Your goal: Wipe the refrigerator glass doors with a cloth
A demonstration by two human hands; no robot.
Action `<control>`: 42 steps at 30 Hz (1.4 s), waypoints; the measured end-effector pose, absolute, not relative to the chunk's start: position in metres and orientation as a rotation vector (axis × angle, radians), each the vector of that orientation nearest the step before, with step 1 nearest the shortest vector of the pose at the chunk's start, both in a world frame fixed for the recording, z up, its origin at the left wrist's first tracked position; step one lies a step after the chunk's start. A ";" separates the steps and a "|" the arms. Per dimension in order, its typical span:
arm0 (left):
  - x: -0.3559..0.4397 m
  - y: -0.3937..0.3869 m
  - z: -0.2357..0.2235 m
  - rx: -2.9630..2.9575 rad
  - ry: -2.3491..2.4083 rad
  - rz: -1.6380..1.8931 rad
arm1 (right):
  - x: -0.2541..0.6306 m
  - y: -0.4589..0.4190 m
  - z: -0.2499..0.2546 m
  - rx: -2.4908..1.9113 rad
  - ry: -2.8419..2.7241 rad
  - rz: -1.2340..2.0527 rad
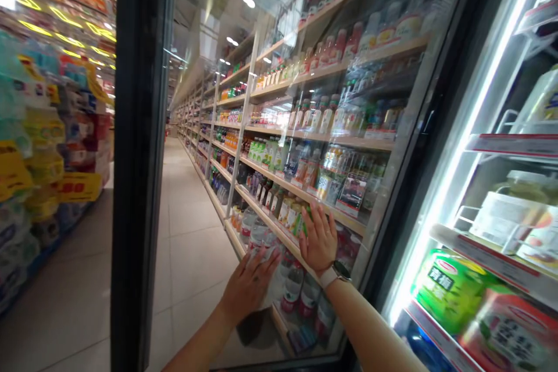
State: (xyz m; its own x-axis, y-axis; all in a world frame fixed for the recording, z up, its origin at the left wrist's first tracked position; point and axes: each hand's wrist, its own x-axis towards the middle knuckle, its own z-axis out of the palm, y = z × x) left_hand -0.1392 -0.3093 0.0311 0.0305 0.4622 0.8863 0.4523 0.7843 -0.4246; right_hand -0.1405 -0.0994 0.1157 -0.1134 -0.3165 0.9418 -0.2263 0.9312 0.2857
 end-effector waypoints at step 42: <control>-0.143 -0.312 0.075 -0.661 -1.587 -0.081 | -0.141 -0.097 0.117 0.440 -1.687 -0.075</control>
